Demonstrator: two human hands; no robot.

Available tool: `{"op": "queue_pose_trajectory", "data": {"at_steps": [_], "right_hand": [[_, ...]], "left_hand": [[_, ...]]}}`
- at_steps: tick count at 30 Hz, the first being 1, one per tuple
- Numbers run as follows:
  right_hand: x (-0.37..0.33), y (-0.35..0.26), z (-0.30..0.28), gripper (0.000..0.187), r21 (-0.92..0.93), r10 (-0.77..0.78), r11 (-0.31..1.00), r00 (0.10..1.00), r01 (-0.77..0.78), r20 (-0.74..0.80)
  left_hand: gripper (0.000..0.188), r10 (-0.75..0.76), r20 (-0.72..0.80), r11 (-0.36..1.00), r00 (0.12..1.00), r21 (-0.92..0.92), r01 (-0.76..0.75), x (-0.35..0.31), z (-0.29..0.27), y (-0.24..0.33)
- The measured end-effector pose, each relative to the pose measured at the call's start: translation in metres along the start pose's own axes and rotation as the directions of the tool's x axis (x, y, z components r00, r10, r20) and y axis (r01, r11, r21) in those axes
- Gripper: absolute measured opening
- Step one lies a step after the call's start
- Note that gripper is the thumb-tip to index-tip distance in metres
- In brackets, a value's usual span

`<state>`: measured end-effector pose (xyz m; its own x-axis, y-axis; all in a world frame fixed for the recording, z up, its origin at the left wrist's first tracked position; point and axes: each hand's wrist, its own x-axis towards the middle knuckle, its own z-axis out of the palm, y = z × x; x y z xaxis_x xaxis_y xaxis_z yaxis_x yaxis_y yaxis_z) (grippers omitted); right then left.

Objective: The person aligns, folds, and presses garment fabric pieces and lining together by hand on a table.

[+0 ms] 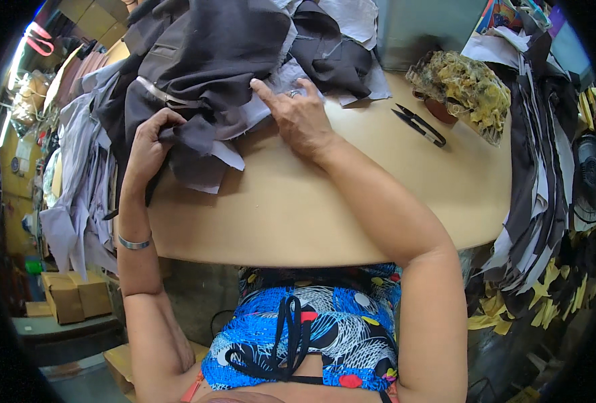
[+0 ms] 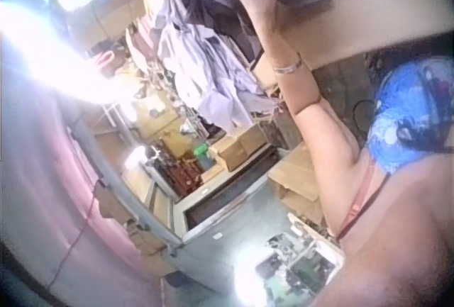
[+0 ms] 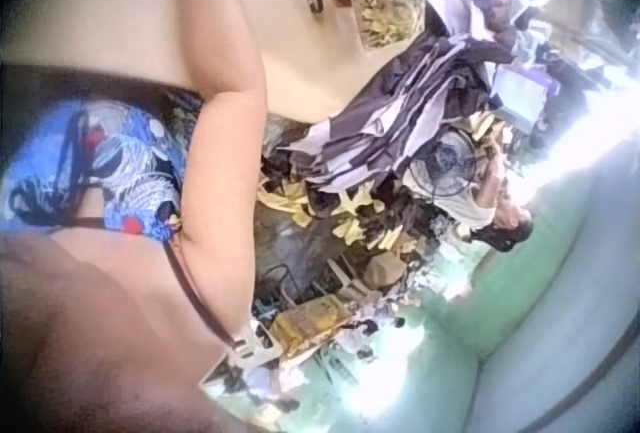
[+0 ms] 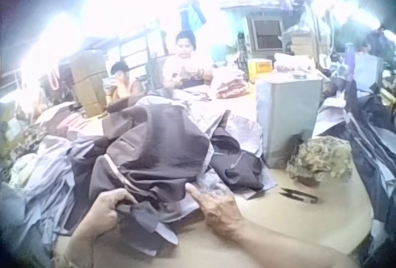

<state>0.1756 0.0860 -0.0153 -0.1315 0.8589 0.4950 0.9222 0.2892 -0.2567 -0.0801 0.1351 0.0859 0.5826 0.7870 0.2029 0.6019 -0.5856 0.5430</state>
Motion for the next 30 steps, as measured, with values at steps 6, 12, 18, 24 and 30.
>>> {"op": "queue_pose_trajectory", "data": {"at_steps": [6,12,18,24,30], "right_hand": [[-0.001,0.002,-0.065,0.060,0.194,0.065,0.979,0.998,-0.067,0.017],[-0.010,-0.011,-0.118,0.059,0.467,-0.040,0.872,0.928,-0.148,0.370],[-0.017,-0.013,-0.121,0.052,0.308,-0.003,0.946,0.944,-0.105,0.331],[-0.029,-0.079,-0.075,0.026,0.116,-0.413,0.895,0.898,0.431,-0.151],[-0.011,-0.111,-0.022,0.024,0.684,-0.420,0.670,0.907,0.289,0.028]], "left_hand": [[0.035,0.201,0.121,0.897,0.972,0.376,-0.233,-0.010,-0.031,0.018],[0.027,0.121,0.296,0.965,0.947,0.190,-0.183,-0.012,-0.026,0.008],[0.023,0.054,-0.041,0.959,0.998,0.281,-0.041,-0.017,0.007,-0.002],[0.034,0.212,-0.102,0.977,0.972,0.054,-0.207,-0.015,0.012,0.018],[0.034,0.402,-0.017,0.905,0.915,-0.144,-0.400,-0.038,0.014,0.039]]}}
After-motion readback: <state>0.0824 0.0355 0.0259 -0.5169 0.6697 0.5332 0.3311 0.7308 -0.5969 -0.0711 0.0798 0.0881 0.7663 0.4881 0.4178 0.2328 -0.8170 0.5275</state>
